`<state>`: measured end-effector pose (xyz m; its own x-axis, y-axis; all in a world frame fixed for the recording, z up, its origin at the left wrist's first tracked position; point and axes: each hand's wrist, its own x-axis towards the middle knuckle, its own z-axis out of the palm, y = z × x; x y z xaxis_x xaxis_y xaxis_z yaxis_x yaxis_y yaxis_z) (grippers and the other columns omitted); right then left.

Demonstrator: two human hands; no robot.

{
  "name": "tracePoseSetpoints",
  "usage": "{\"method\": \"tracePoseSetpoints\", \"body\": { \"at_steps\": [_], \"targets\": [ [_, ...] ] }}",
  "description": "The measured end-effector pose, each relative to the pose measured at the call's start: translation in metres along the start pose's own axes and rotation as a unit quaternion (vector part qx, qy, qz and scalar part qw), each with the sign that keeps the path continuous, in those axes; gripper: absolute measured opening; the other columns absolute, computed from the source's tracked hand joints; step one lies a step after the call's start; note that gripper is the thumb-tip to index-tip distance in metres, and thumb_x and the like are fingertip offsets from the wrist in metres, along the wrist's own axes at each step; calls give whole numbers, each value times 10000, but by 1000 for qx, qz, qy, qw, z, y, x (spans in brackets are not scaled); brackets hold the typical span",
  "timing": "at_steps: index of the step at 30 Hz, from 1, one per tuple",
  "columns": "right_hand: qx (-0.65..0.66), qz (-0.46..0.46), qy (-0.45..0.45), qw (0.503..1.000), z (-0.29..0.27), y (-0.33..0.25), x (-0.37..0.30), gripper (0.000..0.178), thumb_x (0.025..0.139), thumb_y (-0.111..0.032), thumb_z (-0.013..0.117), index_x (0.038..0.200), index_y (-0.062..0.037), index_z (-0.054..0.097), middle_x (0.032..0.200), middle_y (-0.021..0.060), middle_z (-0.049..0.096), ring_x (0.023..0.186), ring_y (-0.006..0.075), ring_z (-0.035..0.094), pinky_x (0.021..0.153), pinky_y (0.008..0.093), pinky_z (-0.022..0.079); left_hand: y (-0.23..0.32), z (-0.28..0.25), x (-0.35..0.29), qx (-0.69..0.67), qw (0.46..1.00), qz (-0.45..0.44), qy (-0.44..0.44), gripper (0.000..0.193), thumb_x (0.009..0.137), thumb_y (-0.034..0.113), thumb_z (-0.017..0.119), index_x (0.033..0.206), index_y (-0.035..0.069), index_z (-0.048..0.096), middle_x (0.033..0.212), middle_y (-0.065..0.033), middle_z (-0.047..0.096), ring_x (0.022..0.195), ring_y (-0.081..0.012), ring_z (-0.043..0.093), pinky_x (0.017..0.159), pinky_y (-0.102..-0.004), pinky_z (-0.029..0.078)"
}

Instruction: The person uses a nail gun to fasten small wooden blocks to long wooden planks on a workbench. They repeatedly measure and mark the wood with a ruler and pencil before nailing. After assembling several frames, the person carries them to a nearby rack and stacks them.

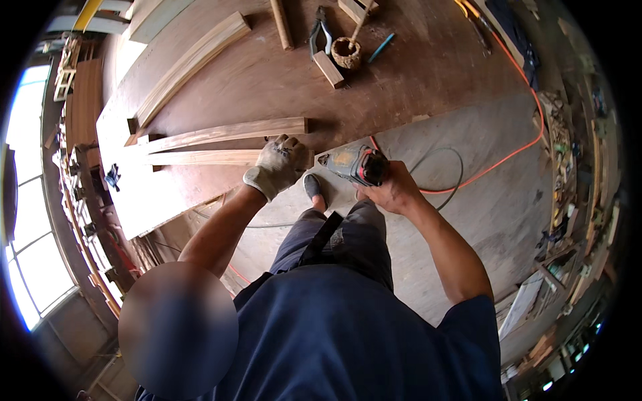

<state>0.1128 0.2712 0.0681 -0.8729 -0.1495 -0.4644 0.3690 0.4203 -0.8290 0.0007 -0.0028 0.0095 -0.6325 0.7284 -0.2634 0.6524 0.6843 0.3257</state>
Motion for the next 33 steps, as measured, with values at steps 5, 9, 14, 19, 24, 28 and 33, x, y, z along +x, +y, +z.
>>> {"method": "tracePoseSetpoints", "body": {
  "at_steps": [5, 9, 14, 19, 24, 28, 33],
  "targets": [
    [-52, -85, 56, 993, -5, -19, 3, 305, 880, -151, 787, 1133, 3, 712, 1017, 170, 772, 939, 291, 758, 809, 384, 584, -10, 8, -21, 3, 999, -11, 48, 447, 808, 184, 719, 1240, 109, 631, 1139, -133, 680, 1120, -352, 604, 971, -495, 478],
    [-70, -68, 41, 994, -7, -67, 17, 336, 875, -154, 787, 1156, 12, 707, 1036, 151, 772, 964, 240, 744, 863, 364, 564, -8, 10, -29, 66, 995, 4, 77, 416, 894, 158, 612, 1302, 80, 603, 1159, -126, 677, 1130, -331, 605, 971, -441, 479],
    [-95, -14, -20, 995, 4, -117, 55, 382, 866, -162, 779, 1192, 19, 694, 1127, 151, 762, 1036, 235, 721, 918, 368, 547, -3, 42, -16, 44, 994, -42, 90, 202, 971, 227, 566, 1059, 85, 679, 970, -86, 692, 940, -300, 646, 822, -419, 477],
    [-148, -13, -61, 987, 23, -154, 96, 375, 860, -186, 788, 1171, 4, 702, 960, 118, 758, 735, 170, 689, 703, 343, 565, 7, 26, -11, 21, 996, -84, -31, 424, 1034, 233, 447, 1390, 68, 605, 1325, -96, 665, 1265, -275, 583, 1108, -449, 379],
    [-184, 9, -128, 974, 54, -193, 127, 383, 839, -228, 819, 1042, 65, 679, 753, 78, 683, 540, 116, 605, 519, 324, 509, 9, 46, -11, 68, 991, -105, 53, 418, 1052, 256, 406, 1368, 67, 605, 1315, -94, 658, 1243, -312, 583, 1126, -500, 367],
    [-263, 20, -148, 953, 68, -211, 141, 387, 836, -239, 816, 1009, 74, 668, 687, 76, 664, 519, 139, 619, 519, 324, 519, 2, 17, -13, 0, 995, -86, -47, 355, 1034, 184, 458, 1346, 70, 585, 1267, -104, 657, 1163, -291, 602, 1083, -413, 416],
    [-311, 36, -163, 935, 76, -213, 153, 418, 841, -279, 801, 985, 91, 672, 622, 92, 660, 516, 170, 649, 529, 332, 525, 2, 16, -13, -314, 924, -212, 46, 353, 1006, 89, 496, 1354, 83, 558, 1238, -107, 656, 1108, -282, 612, 1033, -333, 457]
  ]
}}
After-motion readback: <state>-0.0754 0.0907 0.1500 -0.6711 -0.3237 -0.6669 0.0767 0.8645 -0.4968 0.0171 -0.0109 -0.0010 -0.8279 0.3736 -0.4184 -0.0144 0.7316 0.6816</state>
